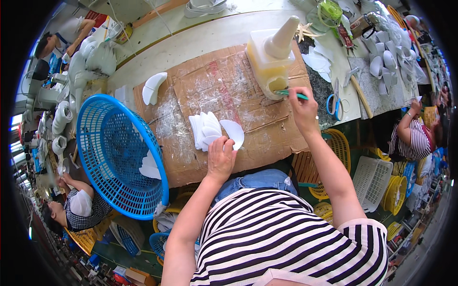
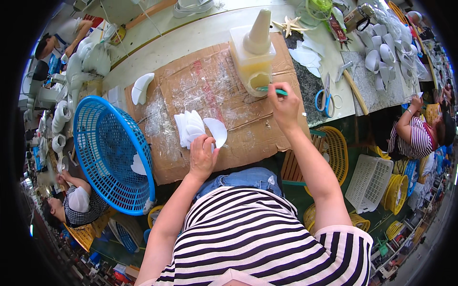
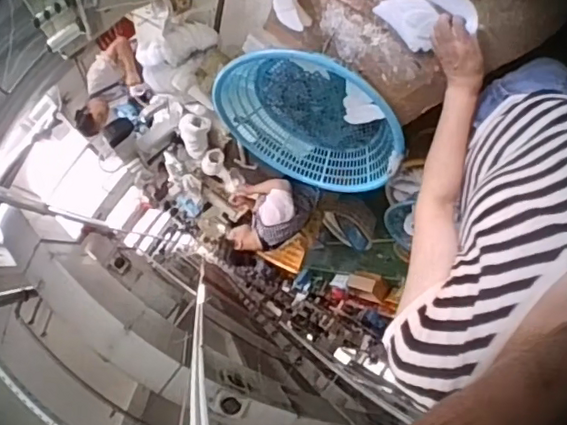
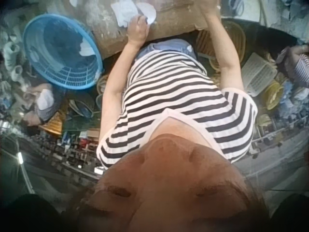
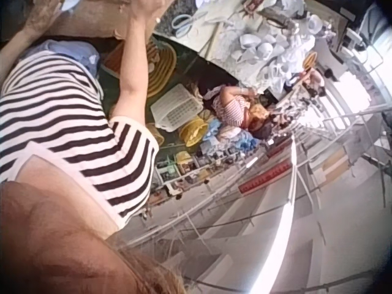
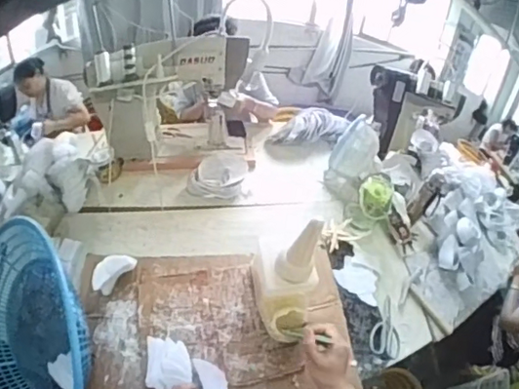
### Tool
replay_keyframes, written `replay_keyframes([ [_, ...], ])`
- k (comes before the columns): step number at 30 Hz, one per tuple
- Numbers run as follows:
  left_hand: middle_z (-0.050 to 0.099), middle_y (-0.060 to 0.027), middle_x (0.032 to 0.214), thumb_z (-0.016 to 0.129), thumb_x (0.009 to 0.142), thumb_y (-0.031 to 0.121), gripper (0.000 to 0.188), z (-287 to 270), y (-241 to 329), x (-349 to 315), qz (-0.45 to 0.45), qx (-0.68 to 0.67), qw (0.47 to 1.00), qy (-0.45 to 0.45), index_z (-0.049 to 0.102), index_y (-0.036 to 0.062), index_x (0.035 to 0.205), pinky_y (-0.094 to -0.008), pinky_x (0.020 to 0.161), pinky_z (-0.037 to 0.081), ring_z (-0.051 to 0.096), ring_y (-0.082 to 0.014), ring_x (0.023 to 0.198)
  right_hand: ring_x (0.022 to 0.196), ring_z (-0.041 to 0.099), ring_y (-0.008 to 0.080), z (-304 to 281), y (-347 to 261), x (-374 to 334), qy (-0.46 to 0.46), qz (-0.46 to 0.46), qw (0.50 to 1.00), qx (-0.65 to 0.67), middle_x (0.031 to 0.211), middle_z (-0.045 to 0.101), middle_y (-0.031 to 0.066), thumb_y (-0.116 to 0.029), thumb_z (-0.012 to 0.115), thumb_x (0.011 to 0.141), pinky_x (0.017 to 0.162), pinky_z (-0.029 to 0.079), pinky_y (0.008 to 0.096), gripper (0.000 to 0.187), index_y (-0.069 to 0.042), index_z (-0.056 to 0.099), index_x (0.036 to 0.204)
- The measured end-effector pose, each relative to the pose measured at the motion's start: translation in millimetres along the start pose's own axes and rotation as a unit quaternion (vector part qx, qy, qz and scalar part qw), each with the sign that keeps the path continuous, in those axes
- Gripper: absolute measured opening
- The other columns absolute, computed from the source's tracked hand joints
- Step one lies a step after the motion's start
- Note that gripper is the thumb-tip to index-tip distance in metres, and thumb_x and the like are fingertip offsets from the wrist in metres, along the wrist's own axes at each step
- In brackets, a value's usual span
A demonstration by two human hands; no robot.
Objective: Applying adhesive to white shoe components using a brush and then organizing them.
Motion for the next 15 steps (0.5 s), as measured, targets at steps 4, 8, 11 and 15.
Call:
replay_keyframes([
  [4, 0.052, -0.0148, 0.114, 0.082, 0.069, 0.005, 0.051, -3.2, -0.9, 0.7, -0.01, 0.001, 1.0, 0.005, 0.055, 0.0074, 0.112, -0.045, 0.09, 0.043, 0.054, -0.0343, 0.108, 0.062, 0.06, 0.0069, -10.9, 16.4, 2.4, 0.085, 0.03, 0.991, 0.103, 0.072, 0.066, 0.0026, -0.029, 0.068, 0.097, 0.055, 0.046, 0.023, 0.03, -0.001, 0.066, 0.085],
  [8, 0.052, -0.0157, 0.116, 0.083, 0.068, 0.005, 0.054, -3.2, -4.2, -2.0, -0.029, -0.001, 1.0, 0.013, 0.053, 0.0073, 0.113, -0.0449, 0.09, 0.043, 0.054, -0.0347, 0.109, 0.049, 0.057, 0.0074, 16.1, 10.0, -30.7, -0.075, 0.188, 0.975, 0.095, 0.058, 0.06, 0.0007, -0.037, 0.068, 0.097, 0.045, 0.042, 0.0235, 0.04, -0.003, 0.063, 0.075],
  [11, 0.051, -0.0156, 0.116, 0.084, 0.067, 0.005, 0.057, -4.0, -1.2, -0.9, -0.026, -0.001, 0.999, 0.027, 0.052, 0.007, 0.114, -0.0453, 0.09, 0.042, 0.054, -0.0349, 0.109, 0.055, 0.061, 0.0098, 84.2, -3.5, -58.5, -0.167, 0.138, 0.966, 0.144, 0.065, 0.064, 0.0013, -0.03, 0.072, 0.094, 0.051, 0.048, 0.0274, 0.029, -0.004, 0.065, 0.082],
  [15, 0.051, -0.0157, 0.116, 0.085, 0.067, 0.007, 0.059, -3.6, -7.2, -2.8, -0.035, 0.007, 0.999, 0.041, 0.051, 0.007, 0.115, -0.046, 0.09, 0.042, 0.053, -0.0353, 0.11, 0.064, 0.065, 0.014, 101.5, -24.4, -81.4, -0.257, -0.123, 0.959, 0.009, 0.074, 0.068, 0.0064, -0.021, 0.073, 0.091, 0.06, 0.052, 0.0301, 0.018, -0.003, 0.066, 0.09],
])
Point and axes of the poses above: each hand's wrist, its own x-axis towards the middle knuckle, its own z-axis out of the palm, y = z × x, the point moved 5 cm from there along x, towards the middle knuckle
